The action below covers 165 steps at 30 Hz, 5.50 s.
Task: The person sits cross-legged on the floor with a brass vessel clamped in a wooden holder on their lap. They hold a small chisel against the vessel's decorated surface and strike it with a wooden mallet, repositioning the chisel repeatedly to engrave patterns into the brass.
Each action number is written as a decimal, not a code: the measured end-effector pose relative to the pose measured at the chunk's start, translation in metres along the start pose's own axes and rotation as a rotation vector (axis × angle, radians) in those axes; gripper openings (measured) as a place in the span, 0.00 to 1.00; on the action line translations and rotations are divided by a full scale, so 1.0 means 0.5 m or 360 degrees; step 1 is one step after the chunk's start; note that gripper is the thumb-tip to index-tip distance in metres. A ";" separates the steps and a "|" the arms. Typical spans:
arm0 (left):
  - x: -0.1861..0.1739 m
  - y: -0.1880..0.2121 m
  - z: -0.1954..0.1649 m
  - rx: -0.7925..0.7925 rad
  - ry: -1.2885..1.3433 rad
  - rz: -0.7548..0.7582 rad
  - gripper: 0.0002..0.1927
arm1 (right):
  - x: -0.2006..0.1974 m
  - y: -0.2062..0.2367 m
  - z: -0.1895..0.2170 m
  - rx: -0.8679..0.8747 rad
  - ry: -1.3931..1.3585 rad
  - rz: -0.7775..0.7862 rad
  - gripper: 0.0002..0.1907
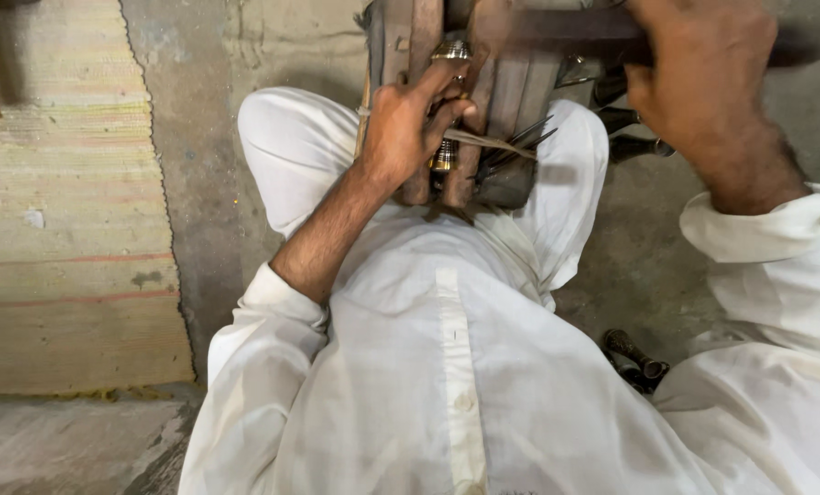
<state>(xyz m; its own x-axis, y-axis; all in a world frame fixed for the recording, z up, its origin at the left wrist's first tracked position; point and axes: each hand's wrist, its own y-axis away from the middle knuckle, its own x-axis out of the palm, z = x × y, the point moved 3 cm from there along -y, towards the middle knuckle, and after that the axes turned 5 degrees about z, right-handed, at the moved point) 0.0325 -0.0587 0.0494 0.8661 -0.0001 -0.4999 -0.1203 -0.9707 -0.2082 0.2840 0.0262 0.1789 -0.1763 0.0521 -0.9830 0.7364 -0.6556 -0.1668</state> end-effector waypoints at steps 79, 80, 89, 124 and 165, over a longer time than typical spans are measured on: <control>-0.006 -0.025 0.028 0.0343 0.0107 0.0240 0.23 | 0.077 0.060 -0.056 0.0125 -0.0274 -0.0133 0.11; -0.005 -0.025 0.030 0.0333 0.0089 0.0254 0.23 | 0.075 0.060 -0.058 0.0089 -0.0248 -0.0185 0.11; -0.003 -0.024 0.037 0.0374 0.0059 0.0199 0.22 | 0.079 0.069 -0.064 0.0092 -0.0107 -0.0183 0.13; -0.001 -0.011 -0.002 0.0231 -0.0071 -0.0012 0.19 | 0.113 0.045 -0.035 0.0138 -0.0345 -0.0258 0.14; -0.002 -0.021 0.002 0.0090 -0.0040 0.0064 0.21 | 0.054 0.034 -0.048 0.0050 -0.0121 -0.0102 0.14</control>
<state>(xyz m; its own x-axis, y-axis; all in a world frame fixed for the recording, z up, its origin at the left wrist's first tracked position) 0.0324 -0.0480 0.0513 0.8475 -0.0318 -0.5298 -0.1825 -0.9548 -0.2346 0.3073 0.0345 0.1476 -0.2725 0.0385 -0.9614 0.7013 -0.6762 -0.2258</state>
